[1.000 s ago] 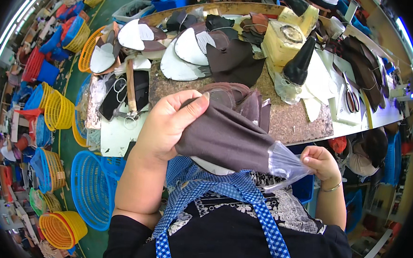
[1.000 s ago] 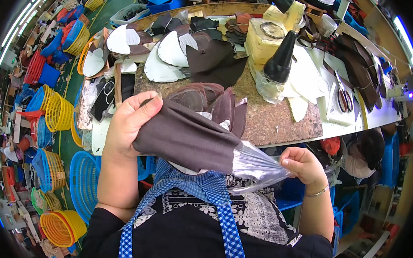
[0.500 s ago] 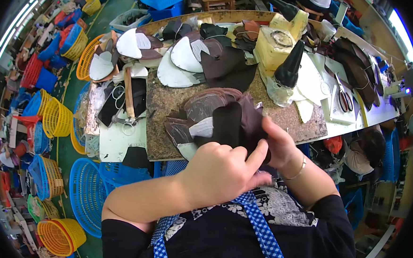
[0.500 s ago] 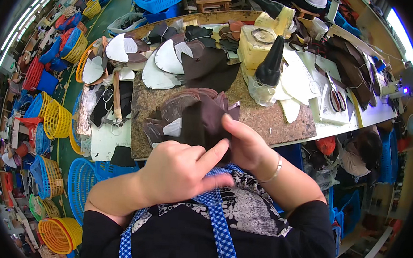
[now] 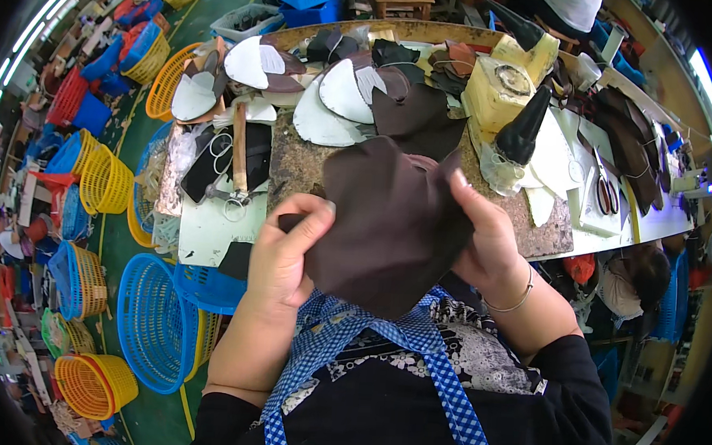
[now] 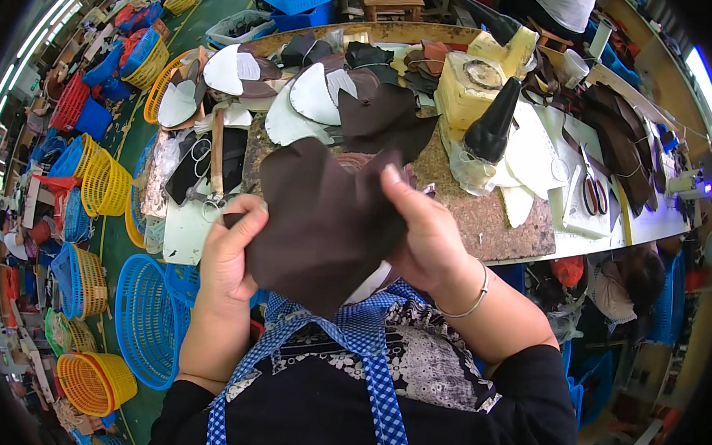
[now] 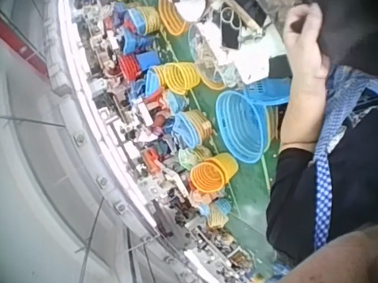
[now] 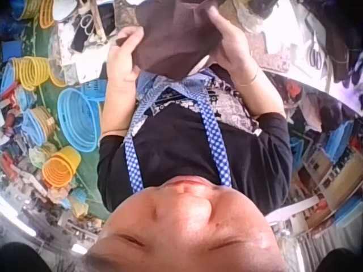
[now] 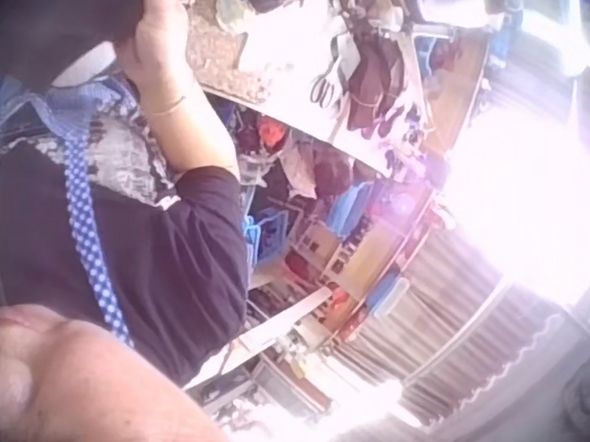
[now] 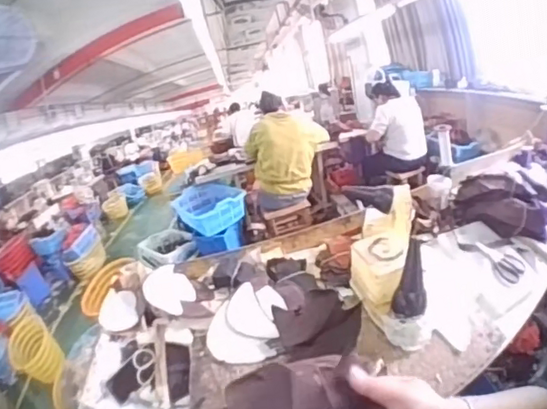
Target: The person is assembling and stacking small leather components for a larger product, likely a shoe or bag part.
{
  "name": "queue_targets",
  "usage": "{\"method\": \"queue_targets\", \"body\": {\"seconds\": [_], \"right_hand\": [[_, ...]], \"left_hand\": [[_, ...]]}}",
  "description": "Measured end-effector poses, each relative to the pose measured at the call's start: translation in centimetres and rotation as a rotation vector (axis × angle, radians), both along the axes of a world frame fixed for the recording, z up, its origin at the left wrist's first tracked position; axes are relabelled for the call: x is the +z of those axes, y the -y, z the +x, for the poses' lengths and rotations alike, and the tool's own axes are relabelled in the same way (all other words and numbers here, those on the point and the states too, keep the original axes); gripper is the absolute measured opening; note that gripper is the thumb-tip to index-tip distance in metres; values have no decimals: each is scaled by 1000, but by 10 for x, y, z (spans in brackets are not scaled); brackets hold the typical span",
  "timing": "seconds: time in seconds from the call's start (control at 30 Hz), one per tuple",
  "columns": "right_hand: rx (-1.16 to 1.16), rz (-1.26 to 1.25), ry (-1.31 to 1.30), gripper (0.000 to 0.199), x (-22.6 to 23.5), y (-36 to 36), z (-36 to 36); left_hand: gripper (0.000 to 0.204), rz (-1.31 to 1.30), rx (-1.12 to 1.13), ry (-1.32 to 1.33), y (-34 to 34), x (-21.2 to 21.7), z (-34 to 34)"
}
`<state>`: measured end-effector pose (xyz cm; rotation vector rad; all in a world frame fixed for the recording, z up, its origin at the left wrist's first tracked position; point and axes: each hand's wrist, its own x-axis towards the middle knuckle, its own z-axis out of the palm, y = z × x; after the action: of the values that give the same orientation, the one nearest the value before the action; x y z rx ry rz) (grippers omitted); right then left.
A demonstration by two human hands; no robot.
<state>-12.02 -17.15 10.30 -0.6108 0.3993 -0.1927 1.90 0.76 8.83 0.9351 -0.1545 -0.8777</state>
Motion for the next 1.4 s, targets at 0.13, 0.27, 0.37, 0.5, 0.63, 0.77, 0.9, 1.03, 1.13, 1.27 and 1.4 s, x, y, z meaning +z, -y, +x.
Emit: {"method": "queue_targets", "body": {"seconds": [0.13, 0.27, 0.37, 0.5, 0.63, 0.77, 0.9, 1.03, 1.13, 1.27, 1.4], "right_hand": [[-20, -107, 127, 46, -2, 4, -8], [-144, -531, 120, 67, -1, -1, -12], [-100, -1126, 111, 67, -14, 8, -27], [241, -1470, 130, 43, -20, 18, -38], [135, -1658, 84, 46, -18, 12, -24], [97, -1757, 76, 46, -20, 19, -9], [114, -1782, 53, 45, -24, 24, -4], [125, -1754, 39, 44, -29, 25, 0], [135, -1755, 24, 43, -30, 26, 1], [149, -1746, -9, 42, -28, 26, 3], [155, -1740, -9, 56, -32, 28, 6]], "left_hand": [[13, 80, 102, 335, -6, -13, 1], [28, 83, 27, 412, -6, 0, -4], [40, 114, -74, 358, -16, 7, -4], [47, 262, -153, 415, -29, -11, -12], [46, 436, 55, 751, -24, -31, -7], [49, 553, 67, 860, -15, -38, 3], [51, 571, 93, 894, -12, -45, 7], [51, 576, 99, 868, -10, -49, 7], [50, 561, 107, 877, -8, -55, 8], [45, 666, 260, 1170, -7, -62, 8], [51, 343, 220, 1802, 0, -40, -11]]}}
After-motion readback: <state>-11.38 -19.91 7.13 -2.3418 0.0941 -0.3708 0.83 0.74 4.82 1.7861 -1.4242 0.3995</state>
